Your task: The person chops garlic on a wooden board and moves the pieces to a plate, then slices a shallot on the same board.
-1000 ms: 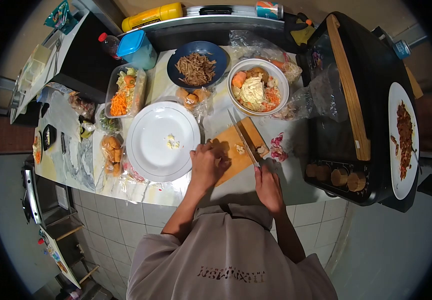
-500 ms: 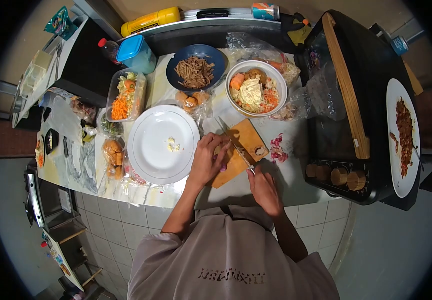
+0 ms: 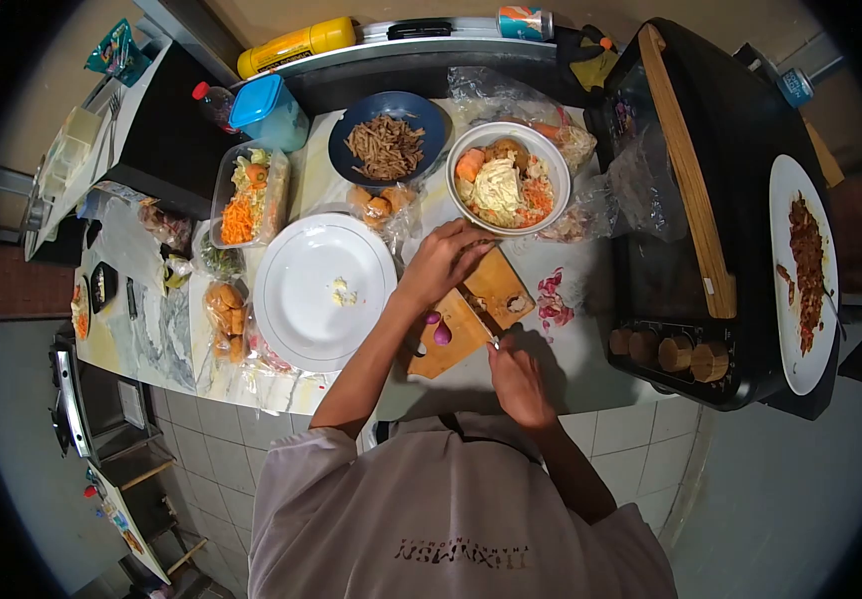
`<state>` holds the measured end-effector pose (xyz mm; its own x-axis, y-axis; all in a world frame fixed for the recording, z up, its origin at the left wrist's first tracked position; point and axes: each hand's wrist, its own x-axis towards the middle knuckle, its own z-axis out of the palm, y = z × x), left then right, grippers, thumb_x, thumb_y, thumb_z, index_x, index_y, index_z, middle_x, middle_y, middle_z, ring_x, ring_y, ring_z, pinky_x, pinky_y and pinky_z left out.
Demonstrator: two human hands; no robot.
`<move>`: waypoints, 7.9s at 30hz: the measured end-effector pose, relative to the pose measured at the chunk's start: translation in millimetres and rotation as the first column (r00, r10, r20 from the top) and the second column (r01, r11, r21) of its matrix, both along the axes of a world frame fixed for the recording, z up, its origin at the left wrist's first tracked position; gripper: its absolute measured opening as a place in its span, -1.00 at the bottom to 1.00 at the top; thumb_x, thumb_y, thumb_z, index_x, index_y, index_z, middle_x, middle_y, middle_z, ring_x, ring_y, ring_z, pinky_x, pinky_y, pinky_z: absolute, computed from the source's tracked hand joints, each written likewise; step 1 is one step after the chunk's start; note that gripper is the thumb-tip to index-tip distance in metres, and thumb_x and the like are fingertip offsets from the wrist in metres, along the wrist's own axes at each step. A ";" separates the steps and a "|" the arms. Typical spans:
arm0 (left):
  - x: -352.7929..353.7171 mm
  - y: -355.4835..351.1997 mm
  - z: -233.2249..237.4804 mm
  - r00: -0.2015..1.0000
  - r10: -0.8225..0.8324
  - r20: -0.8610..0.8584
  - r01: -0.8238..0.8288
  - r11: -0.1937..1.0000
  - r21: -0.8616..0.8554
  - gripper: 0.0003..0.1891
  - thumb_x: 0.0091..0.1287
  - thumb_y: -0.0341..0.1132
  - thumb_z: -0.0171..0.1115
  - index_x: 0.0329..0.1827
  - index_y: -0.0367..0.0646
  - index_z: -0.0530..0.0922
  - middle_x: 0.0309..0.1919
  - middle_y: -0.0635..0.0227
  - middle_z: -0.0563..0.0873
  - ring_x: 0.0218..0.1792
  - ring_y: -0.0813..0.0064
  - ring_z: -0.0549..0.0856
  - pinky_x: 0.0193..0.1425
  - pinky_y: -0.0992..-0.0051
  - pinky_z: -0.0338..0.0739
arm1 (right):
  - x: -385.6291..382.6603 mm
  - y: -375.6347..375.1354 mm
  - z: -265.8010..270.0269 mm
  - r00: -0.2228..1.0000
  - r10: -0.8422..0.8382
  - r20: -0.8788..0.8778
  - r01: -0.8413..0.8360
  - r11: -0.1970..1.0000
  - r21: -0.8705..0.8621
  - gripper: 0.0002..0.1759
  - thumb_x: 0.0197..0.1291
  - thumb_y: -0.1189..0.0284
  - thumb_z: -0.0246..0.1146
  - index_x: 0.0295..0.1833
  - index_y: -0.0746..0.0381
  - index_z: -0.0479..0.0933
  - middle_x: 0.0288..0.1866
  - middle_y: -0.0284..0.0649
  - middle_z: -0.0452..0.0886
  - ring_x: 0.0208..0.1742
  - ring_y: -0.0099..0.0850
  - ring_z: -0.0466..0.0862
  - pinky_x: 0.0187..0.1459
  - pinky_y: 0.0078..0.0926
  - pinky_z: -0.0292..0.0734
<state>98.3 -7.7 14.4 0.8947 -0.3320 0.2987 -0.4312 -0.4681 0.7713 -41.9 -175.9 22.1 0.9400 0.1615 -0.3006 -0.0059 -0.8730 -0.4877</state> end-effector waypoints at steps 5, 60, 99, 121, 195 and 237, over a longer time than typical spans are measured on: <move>9.7 -2.0 -16.7 0.996 -0.057 -0.073 0.060 0.997 0.045 -0.80 0.27 -0.43 0.26 -0.07 -0.25 0.67 -0.21 0.07 0.70 -0.17 0.07 0.70 -0.06 0.26 0.57 | -1.4 -2.4 -2.2 1.000 0.011 -0.008 -0.011 1.000 -0.010 -0.60 0.47 0.25 -0.01 -0.18 0.45 0.40 -0.50 0.21 0.58 -0.38 0.22 0.62 -0.33 0.09 0.51; 10.2 -3.7 -34.1 0.995 -0.095 -0.042 0.098 0.994 0.052 -0.79 0.16 -0.54 0.25 -0.12 -0.27 0.67 -0.37 0.11 0.71 -0.38 0.19 0.70 -0.21 0.31 0.58 | -1.0 -3.6 2.2 0.998 0.042 0.050 -0.040 0.998 -0.038 -0.58 0.47 0.23 0.01 -0.30 0.38 0.48 -0.49 0.09 0.64 -0.38 0.05 0.71 -0.41 -0.10 0.64; 1.6 -3.2 -30.9 0.998 -0.064 -0.026 0.064 0.998 0.010 -0.81 0.19 -0.48 0.27 -0.13 -0.28 0.68 -0.38 0.07 0.70 -0.37 0.09 0.69 -0.22 0.29 0.57 | -2.1 -5.6 2.8 1.000 0.024 0.004 -0.024 1.000 0.020 -0.66 0.44 0.31 0.05 -0.24 0.42 0.38 -0.44 0.19 0.60 -0.33 0.18 0.64 -0.31 0.03 0.53; -1.9 1.9 -29.2 0.997 -0.074 -0.029 0.076 0.996 0.038 -0.83 0.17 -0.49 0.28 -0.17 -0.27 0.67 -0.39 0.09 0.68 -0.37 0.05 0.68 -0.22 0.27 0.57 | -4.8 -3.4 4.2 0.989 0.114 0.089 -0.112 0.993 -0.032 -0.65 0.47 0.30 -0.01 -0.23 0.42 0.37 -0.51 0.12 0.61 -0.39 0.09 0.68 -0.39 -0.08 0.61; 1.4 -2.7 -29.0 0.998 -0.052 -0.023 0.053 0.998 0.024 -0.87 0.20 -0.51 0.24 -0.19 -0.29 0.62 -0.37 0.07 0.69 -0.32 0.03 0.68 -0.19 0.25 0.56 | 11.9 -14.3 -0.2 0.995 0.089 0.054 -0.079 0.984 -0.161 -0.61 0.46 0.21 0.01 -0.23 0.37 0.44 -0.44 0.08 0.66 -0.30 0.05 0.72 -0.30 -0.06 0.64; -2.2 -9.3 -27.4 0.999 -0.052 -0.016 0.053 0.991 0.121 -0.76 0.18 -0.58 0.23 -0.08 -0.31 0.64 -0.31 0.06 0.71 -0.29 0.08 0.72 -0.15 0.30 0.59 | 7.7 -24.1 -25.7 0.999 0.042 0.007 -0.042 0.999 -0.022 -0.58 0.45 0.19 0.02 -0.21 0.38 0.45 -0.39 0.16 0.62 -0.31 0.16 0.66 -0.28 0.00 0.58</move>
<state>96.2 -16.9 -13.0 0.8787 -0.4116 0.2418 -0.4479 -0.5356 0.7159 -34.2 -200.0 -3.6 0.9346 0.1947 -0.2977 0.0348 -0.8829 -0.4682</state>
